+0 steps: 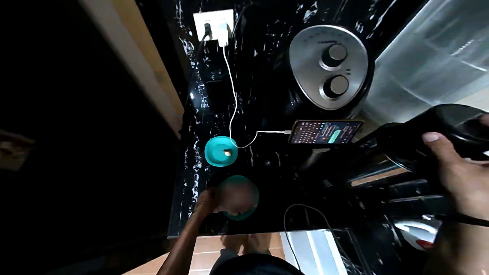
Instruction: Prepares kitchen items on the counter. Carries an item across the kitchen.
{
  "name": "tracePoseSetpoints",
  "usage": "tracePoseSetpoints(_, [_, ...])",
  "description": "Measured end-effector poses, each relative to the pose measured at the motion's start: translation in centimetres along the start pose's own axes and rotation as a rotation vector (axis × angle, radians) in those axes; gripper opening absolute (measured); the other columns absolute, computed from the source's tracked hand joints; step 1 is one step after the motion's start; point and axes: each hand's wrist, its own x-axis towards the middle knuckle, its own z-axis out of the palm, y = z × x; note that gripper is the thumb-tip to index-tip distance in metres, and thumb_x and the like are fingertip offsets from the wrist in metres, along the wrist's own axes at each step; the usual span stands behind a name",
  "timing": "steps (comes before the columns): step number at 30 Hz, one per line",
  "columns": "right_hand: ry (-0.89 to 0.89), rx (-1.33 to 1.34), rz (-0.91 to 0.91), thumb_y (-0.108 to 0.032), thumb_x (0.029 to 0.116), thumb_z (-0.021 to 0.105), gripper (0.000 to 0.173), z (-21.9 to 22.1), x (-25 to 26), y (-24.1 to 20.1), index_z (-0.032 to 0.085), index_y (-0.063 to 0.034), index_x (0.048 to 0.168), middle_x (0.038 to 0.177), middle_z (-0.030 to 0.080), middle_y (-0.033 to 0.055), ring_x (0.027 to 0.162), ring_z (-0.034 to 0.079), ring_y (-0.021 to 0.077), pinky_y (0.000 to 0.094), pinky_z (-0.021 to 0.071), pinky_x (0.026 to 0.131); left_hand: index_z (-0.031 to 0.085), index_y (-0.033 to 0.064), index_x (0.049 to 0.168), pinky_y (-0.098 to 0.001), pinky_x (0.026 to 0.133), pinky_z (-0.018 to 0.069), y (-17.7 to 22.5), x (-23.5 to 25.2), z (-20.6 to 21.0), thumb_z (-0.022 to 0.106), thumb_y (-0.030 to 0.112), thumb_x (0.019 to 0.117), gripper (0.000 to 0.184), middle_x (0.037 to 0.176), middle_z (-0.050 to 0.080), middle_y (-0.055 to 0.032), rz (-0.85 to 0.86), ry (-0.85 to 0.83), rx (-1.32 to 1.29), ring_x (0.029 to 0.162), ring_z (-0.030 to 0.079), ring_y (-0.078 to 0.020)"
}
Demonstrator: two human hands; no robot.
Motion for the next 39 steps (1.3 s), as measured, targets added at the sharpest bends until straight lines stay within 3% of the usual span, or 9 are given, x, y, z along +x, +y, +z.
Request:
tracePoseSetpoints(7, [-0.044, 0.277, -0.095, -0.032, 0.0867, 0.077, 0.081, 0.0, 0.1, 0.9, 0.039, 0.0053, 0.148, 0.146, 0.049, 0.0201, 0.13, 0.053, 0.0143, 0.0264, 0.044, 0.11, 0.064, -0.0025, 0.128, -0.057, 0.101, 0.0504, -3.7, -0.5, -4.6, 0.056, 0.018, 0.1043, 0.032, 0.12, 0.067, -0.0259, 0.016, 0.089, -0.035, 0.114, 0.065, -0.0386])
tracePoseSetpoints(11, [-0.015, 0.224, -0.071, -0.028, 0.086, 0.073, 0.082, 0.1, -0.6, -2.2, 0.034, 0.0057, 0.15, 0.151, 0.043, 0.0238, 0.135, 0.048, 0.0142, 0.0271, 0.0414, 0.11, 0.052, -0.0056, 0.143, -0.0621, 0.112, 0.0377, 6.4, -4.6, -7.4, 0.044, 0.016, 0.1102, 0.04, 0.141, 0.055, -0.0328, -0.107, 0.187, 0.122, 0.134, 0.051, -0.049])
tracePoseSetpoints(14, [0.029, 0.196, -0.075, -0.031, 0.0867, 0.072, 0.079, 0.8, -0.3, -1.6, 0.038, 0.0029, 0.15, 0.152, 0.043, 0.023, 0.137, 0.048, 0.0211, 0.035, 0.0435, 0.11, 0.063, -0.0071, 0.129, -0.0599, 0.097, 0.0518, 8.1, -2.7, -3.8, 0.053, 0.013, 0.1057, 0.032, 0.119, 0.068, -0.0295, 0.413, 0.366, 0.051, 0.109, 0.068, -0.0445])
tracePoseSetpoints(17, [-0.006, 0.004, -0.076, -0.053, 0.0888, 0.065, 0.08, -0.4, 0.5, -0.7, 0.047, -0.0011, 0.147, 0.156, 0.04, 0.0243, 0.146, 0.038, 0.0362, 0.0523, 0.0348, 0.117, 0.067, -0.0017, 0.126, -0.0462, 0.095, 0.0574, 15.6, -4.0, 0.6, 0.055, 0.015, 0.1042, 0.03, 0.117, 0.071, -0.0187, 0.882, 0.078, 0.032, 0.104, 0.071, -0.0282])
tracePoseSetpoints(19, [-0.107, -0.18, -0.022, -0.063, 0.089, 0.062, 0.082, -2.3, 2.0, -1.6, 0.051, -0.0072, 0.147, 0.154, 0.041, 0.0246, 0.142, 0.039, 0.0438, 0.0635, 0.0353, 0.112, 0.062, 0.0019, 0.135, -0.0453, 0.103, 0.0531, 21.3, -5.5, 3.4, 0.054, 0.021, 0.1054, 0.036, 0.129, 0.066, -0.0178, 0.999, -0.174, 0.13, 0.116, 0.067, -0.028])
tracePoseSetpoints(22, [-0.324, -0.431, 0.148, -0.07, 0.0961, 0.048, 0.08, -4.1, 4.5, -5.3, 0.047, -0.0126, 0.151, 0.147, 0.047, 0.0305, 0.128, 0.05, 0.0548, 0.0765, 0.0396, 0.095, 0.055, 0.0003, 0.143, -0.049, 0.106, 0.0497, 27.6, -5.3, 8.5, 0.057, 0.025, 0.1046, 0.045, 0.137, 0.061, -0.0221, 1.167, -0.257, 0.175, 0.125, 0.062, -0.0335])
tracePoseSetpoints(27, [-0.549, -0.685, 0.165, -0.083, 0.0876, 0.046, 0.093, -3.4, 7.9, -7.4, 0.047, -0.0172, 0.153, 0.138, 0.053, 0.0361, 0.119, 0.054, 0.06, 0.0789, 0.0398, 0.091, 0.051, -0.0021, 0.145, -0.0511, 0.113, 0.0436, 34.2, -5.6, 13.4, 0.052, 0.027, 0.1072, 0.048, 0.141, 0.058, -0.0232, 1.214, -0.347, 0.133, 0.134, 0.055, -0.0344])
tracePoseSetpoints(33, [-0.692, -0.651, 0.046, -0.062, 0.0918, 0.064, 0.078, -3.3, 9.3, -6.8, 0.052, -0.0093, 0.148, 0.133, 0.055, 0.0371, 0.117, 0.055, 0.0575, 0.0745, 0.041, 0.093, 0.056, -0.003, 0.139, -0.0521, 0.113, 0.0406, 35.5, -5.1, 14.9, 0.046, 0.027, 0.1097, 0.043, 0.134, 0.063, -0.0222, 1.209, -0.358, 0.174, 0.132, 0.056, -0.0351])
tracePoseSetpoints(39, [-0.981, -0.379, -0.029, -0.018, 0.0822, 0.082, 0.063, -4.4, 11.0, -7.6, 0.058, -0.018, 0.14, 0.145, 0.051, 0.0183, 0.129, 0.052, 0.0356, 0.0587, 0.0439, 0.103, 0.056, 0.0022, 0.139, -0.056, 0.104, 0.0467, 36.1, -5.8, 14.9, 0.04, 0.023, 0.111, 0.038, 0.123, 0.068, -0.0216, 1.083, -0.345, 0.217, 0.12, 0.064, -0.0365])
